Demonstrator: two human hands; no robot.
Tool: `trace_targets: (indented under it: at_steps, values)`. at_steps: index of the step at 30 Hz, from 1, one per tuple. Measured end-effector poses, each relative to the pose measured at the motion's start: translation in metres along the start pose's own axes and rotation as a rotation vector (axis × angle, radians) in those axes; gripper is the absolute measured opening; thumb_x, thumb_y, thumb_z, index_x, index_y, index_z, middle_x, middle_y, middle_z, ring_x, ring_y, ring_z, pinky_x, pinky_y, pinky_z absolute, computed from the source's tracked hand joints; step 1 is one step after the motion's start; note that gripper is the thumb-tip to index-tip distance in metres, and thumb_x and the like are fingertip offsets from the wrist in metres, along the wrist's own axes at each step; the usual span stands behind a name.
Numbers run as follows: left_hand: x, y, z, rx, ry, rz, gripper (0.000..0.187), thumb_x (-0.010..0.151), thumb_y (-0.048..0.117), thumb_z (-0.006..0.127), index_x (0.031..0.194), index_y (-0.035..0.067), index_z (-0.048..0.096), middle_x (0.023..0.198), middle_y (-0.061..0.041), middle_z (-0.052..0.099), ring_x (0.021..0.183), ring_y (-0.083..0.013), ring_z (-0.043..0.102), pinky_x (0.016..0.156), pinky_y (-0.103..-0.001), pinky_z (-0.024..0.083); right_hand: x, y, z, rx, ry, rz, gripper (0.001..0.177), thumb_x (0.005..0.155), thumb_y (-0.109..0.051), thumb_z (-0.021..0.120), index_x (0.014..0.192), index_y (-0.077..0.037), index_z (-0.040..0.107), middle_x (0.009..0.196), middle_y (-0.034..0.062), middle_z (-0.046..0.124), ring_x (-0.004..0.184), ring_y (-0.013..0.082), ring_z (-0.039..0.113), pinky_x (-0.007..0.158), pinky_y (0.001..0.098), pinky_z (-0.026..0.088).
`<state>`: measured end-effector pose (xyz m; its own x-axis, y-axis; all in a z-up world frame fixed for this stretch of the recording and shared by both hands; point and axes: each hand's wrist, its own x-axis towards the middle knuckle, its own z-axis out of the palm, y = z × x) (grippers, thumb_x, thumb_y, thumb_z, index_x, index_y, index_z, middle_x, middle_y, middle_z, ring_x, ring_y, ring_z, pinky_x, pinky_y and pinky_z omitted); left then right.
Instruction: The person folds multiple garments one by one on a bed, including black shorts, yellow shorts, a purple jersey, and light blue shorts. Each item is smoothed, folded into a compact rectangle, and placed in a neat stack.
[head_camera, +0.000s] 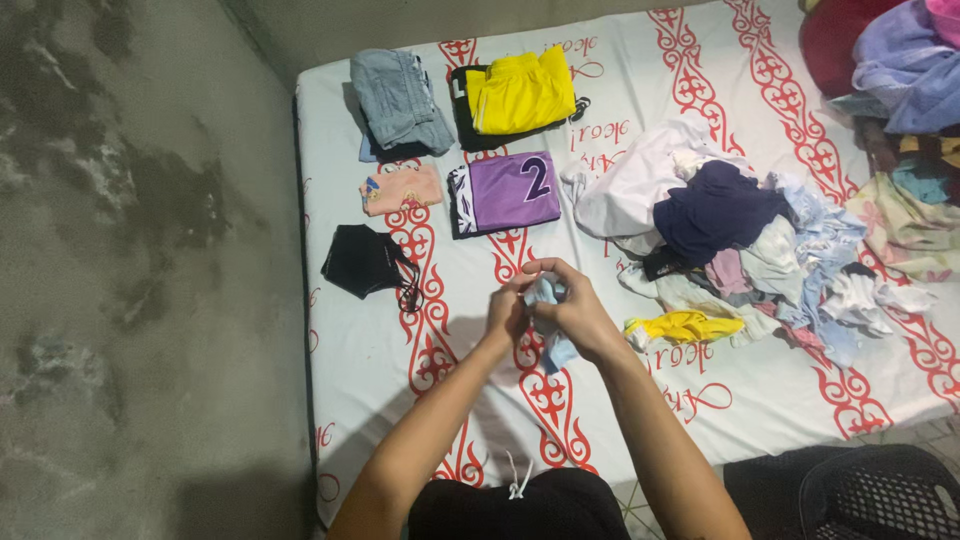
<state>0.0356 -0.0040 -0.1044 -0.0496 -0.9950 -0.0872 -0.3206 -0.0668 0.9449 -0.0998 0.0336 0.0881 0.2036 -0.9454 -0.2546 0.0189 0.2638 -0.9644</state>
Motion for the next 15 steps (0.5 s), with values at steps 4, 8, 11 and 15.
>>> trace_targets:
  at_steps: [4, 8, 11, 15]
  values:
    - [0.015, -0.022, -0.017, 0.031, 0.112, -0.049, 0.026, 0.082, 0.003, 0.068, 0.106, 0.01, 0.075, 0.096, -0.011, 0.079, 0.086, -0.0209, 0.077, 0.074, -0.034, 0.059, -0.011, -0.004, -0.017, -0.703, 0.101, -0.461, 0.057, 0.07, 0.004, 0.074, 0.124, -0.013, 0.067, 0.107, 0.018, 0.067, 0.094, 0.0331, 0.072, 0.083, 0.0408, 0.057]
    - [0.024, -0.016, -0.06, 0.046, -0.024, -0.05, 0.026, 0.079, 0.003, 0.073, 0.104, 0.01, 0.074, 0.092, -0.01, 0.078, 0.082, -0.0206, 0.075, 0.071, -0.034, 0.059, -0.017, 0.013, -0.029, -1.256, 0.045, 0.022, 0.057, 0.078, -0.008, 0.071, 0.131, -0.026, 0.063, 0.112, 0.0221, 0.054, 0.083, 0.0444, 0.068, 0.076, 0.0503, 0.057]
    - [0.034, -0.006, -0.08, 0.11, -0.059, -0.052, 0.026, 0.076, 0.007, 0.08, 0.102, 0.011, 0.074, 0.09, -0.01, 0.079, 0.081, -0.0206, 0.075, 0.071, -0.033, 0.058, -0.02, 0.032, -0.036, -1.282, 0.054, -0.065, 0.048, 0.083, -0.009, 0.065, 0.129, -0.022, 0.063, 0.113, 0.0208, 0.055, 0.081, 0.0437, 0.069, 0.075, 0.0513, 0.056]
    - [0.033, -0.021, -0.098, 0.139, 0.044, 0.059, 0.033, 0.077, -0.002, 0.071, 0.107, 0.011, 0.072, 0.098, -0.009, 0.078, 0.086, -0.0199, 0.075, 0.071, -0.032, 0.059, -0.011, 0.054, -0.045, -0.885, 0.17, -0.223, 0.026, 0.093, -0.013, 0.059, 0.118, -0.01, 0.066, 0.097, 0.0169, 0.066, 0.08, 0.0369, 0.071, 0.075, 0.0471, 0.055]
